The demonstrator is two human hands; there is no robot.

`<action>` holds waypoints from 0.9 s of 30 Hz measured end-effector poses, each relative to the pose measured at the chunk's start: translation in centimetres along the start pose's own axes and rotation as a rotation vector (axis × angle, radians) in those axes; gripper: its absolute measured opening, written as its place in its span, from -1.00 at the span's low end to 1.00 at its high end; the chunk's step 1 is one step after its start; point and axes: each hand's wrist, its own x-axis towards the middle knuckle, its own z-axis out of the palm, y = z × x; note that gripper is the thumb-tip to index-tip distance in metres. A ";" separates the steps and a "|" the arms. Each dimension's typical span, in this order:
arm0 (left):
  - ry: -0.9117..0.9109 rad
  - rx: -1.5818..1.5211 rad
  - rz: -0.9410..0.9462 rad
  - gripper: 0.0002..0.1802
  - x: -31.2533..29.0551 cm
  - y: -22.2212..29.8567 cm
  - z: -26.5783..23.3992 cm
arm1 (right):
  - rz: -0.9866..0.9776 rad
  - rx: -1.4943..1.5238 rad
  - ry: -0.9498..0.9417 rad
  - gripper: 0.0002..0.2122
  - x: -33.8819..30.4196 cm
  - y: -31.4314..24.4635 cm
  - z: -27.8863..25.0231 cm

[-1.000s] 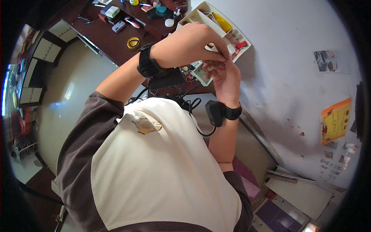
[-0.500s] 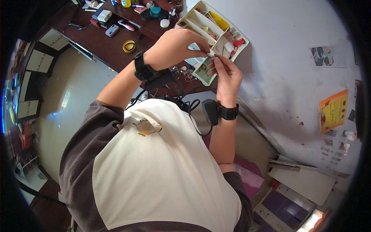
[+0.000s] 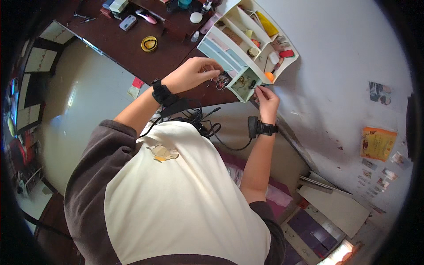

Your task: The person sorts various small items including earrings and charms from a plastic organizer and the desk surface, picking them up by hand one at a time and placing them into different sections of the container.

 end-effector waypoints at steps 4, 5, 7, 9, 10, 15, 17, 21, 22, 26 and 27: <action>-0.088 -0.040 -0.161 -0.72 -2.0 -1.0 0.5 | 0.067 -0.033 -0.007 -0.83 2.3 3.1 1.0; -0.122 -0.079 -0.203 -0.72 -2.2 -1.4 0.7 | 0.048 -0.024 0.026 -0.83 3.0 4.2 1.3; -0.155 -0.089 -0.209 -0.70 -2.6 -2.3 1.4 | 0.042 0.003 0.022 -0.82 3.7 5.3 1.3; -0.175 -0.104 -0.245 -0.70 -2.7 -2.1 2.0 | 0.046 -0.009 0.059 -0.81 3.5 4.4 1.9; -0.175 -0.133 -0.217 -0.68 -2.8 -2.2 2.4 | 0.042 -0.019 0.107 -0.81 3.2 3.9 1.9; -0.233 -0.456 -0.165 -0.56 -2.3 0.1 4.0 | -0.019 0.184 -0.141 -0.72 -2.2 -2.1 3.1; -0.313 -0.579 -0.188 -0.52 -2.1 1.7 4.6 | -0.024 0.403 -0.326 -0.64 -5.4 -4.9 4.2; -0.442 -0.755 -0.190 -0.44 -1.0 4.3 7.0 | 0.097 0.899 -0.646 -0.59 -8.4 -4.4 4.3; -0.446 -0.787 -0.166 -0.44 -0.7 4.8 7.5 | 0.079 0.904 -0.621 -0.59 -8.9 -4.4 3.9; -0.520 -0.621 -0.206 -0.49 -0.1 5.3 9.9 | 0.142 0.953 -0.368 -0.66 -10.9 -2.6 2.2; -0.547 -0.601 -0.224 -0.51 -0.2 5.4 10.5 | 0.154 0.947 -0.292 -0.68 -11.4 -2.1 1.9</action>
